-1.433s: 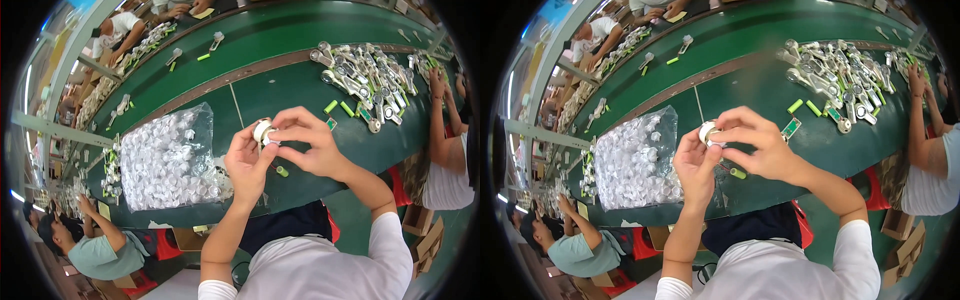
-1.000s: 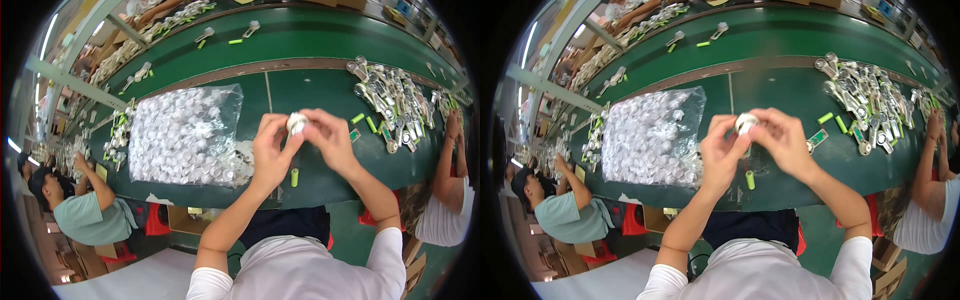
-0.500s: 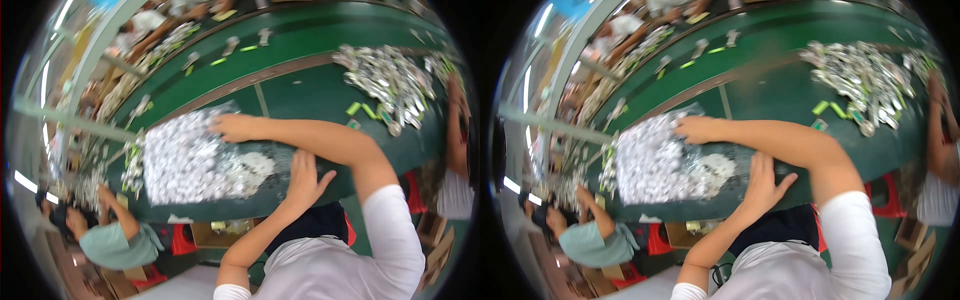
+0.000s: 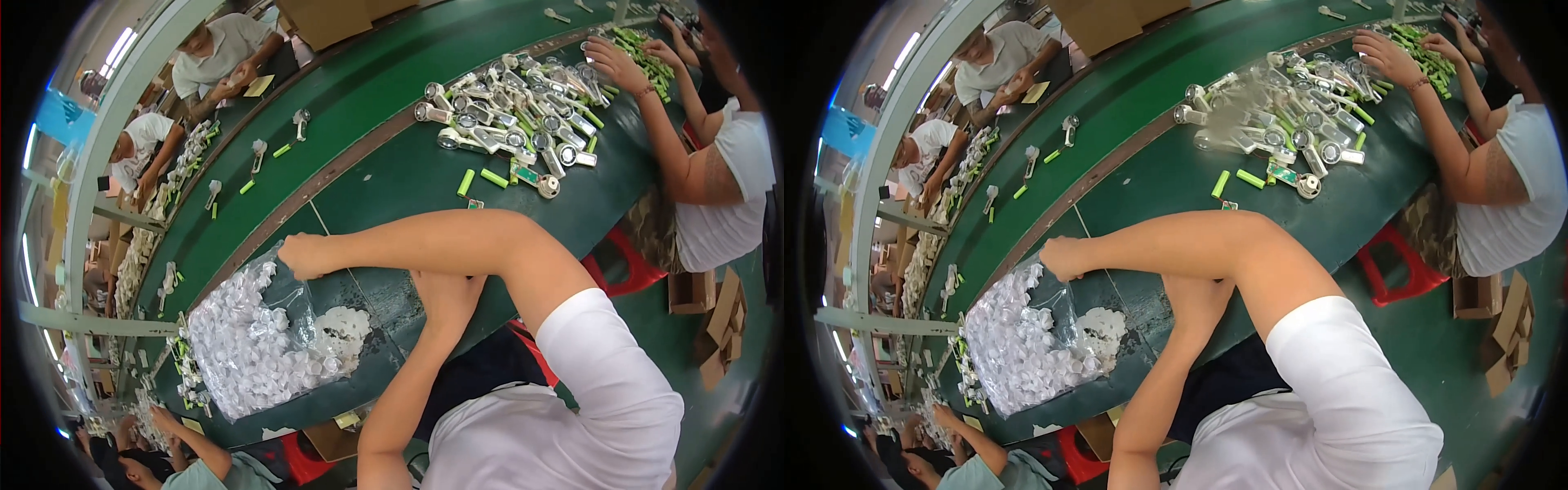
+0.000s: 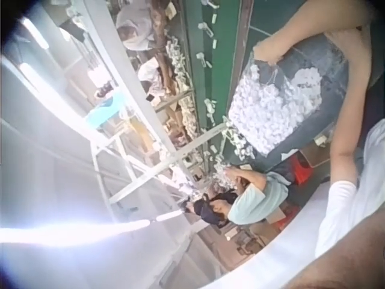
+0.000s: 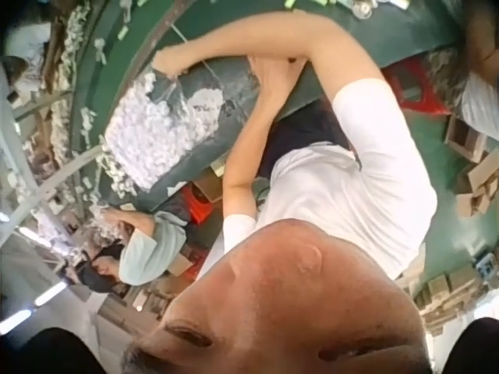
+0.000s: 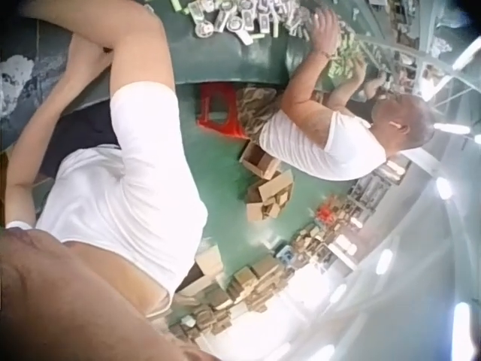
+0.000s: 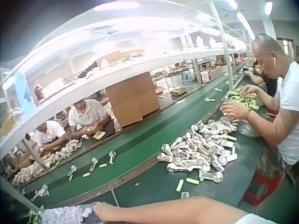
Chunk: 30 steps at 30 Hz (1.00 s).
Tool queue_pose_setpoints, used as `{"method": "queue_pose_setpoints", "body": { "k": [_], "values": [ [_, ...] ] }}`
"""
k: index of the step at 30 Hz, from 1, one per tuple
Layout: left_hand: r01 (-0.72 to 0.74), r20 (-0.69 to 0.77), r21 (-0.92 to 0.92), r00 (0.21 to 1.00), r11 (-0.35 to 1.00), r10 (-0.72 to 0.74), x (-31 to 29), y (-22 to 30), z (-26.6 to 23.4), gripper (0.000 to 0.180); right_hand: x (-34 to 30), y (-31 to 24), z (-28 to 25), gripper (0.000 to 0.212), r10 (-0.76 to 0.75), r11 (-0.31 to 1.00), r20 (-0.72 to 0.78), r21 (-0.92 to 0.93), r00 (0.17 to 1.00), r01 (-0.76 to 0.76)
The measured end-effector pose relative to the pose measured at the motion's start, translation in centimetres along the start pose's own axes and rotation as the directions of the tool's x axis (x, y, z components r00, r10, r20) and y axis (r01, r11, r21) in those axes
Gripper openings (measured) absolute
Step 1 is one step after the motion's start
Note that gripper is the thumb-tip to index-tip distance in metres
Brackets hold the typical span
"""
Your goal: The person assembles handheld fan components along a workbench, sorting the housing parts and repeatedly inserting white circular inserts from a plastic bag into the fan heads by hand.
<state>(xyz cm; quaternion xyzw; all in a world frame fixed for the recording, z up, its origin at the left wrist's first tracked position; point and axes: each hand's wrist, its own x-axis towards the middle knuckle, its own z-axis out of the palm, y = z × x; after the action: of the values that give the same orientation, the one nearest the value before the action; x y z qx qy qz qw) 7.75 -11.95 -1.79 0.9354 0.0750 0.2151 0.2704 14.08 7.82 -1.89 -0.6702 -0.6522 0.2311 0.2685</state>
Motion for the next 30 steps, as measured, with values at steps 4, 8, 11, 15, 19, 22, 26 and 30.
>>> {"method": "queue_pose_setpoints", "body": {
  "k": [4,8,11,15,19,22,26,30],
  "values": [
    [-0.027,-0.044,0.009,0.999,1.000,0.027,-0.1,-2.8,3.6,0.036,-0.6,-2.0,1.8,0.015,-0.284,0.938,-0.076,-0.228,0.956,0.260],
    [-0.046,0.033,-0.011,0.998,0.999,0.046,0.0,-5.4,0.8,0.036,-1.9,-2.0,0.3,0.022,-0.323,0.939,-0.067,-0.148,0.944,0.311],
    [0.494,0.149,-0.485,0.860,0.722,-0.489,-1.2,-4.9,-4.2,0.041,-2.9,-1.5,-4.3,0.025,-0.201,0.979,-0.060,-0.047,0.978,0.198],
    [0.086,-0.166,-0.907,0.827,0.412,-0.538,-3.3,-7.6,-7.9,0.055,-10.8,-0.8,-11.4,0.028,-0.150,0.837,-0.278,0.475,0.949,0.271],
    [-0.111,-0.216,-0.971,0.791,0.214,-0.572,-3.7,-8.6,-10.2,0.047,-15.8,-2.8,-11.5,0.032,-0.061,0.784,-0.230,0.591,0.971,0.189],
    [-0.137,-0.224,-0.973,0.759,0.187,-0.612,-3.4,-7.8,-10.5,0.049,-16.4,-3.5,-9.4,0.029,-0.180,0.831,-0.376,0.436,0.909,0.345],
    [-0.142,-0.201,-0.979,0.734,0.143,-0.648,-3.3,-7.3,-10.8,0.043,-16.7,-4.4,-8.2,0.031,-0.160,0.847,-0.449,0.396,0.879,0.356],
    [-0.169,-0.198,-0.980,0.725,0.107,-0.660,-2.8,-6.6,-11.2,0.036,-17.2,-4.5,-8.3,0.031,-0.172,0.852,-0.485,0.363,0.857,0.377]
  ]
}}
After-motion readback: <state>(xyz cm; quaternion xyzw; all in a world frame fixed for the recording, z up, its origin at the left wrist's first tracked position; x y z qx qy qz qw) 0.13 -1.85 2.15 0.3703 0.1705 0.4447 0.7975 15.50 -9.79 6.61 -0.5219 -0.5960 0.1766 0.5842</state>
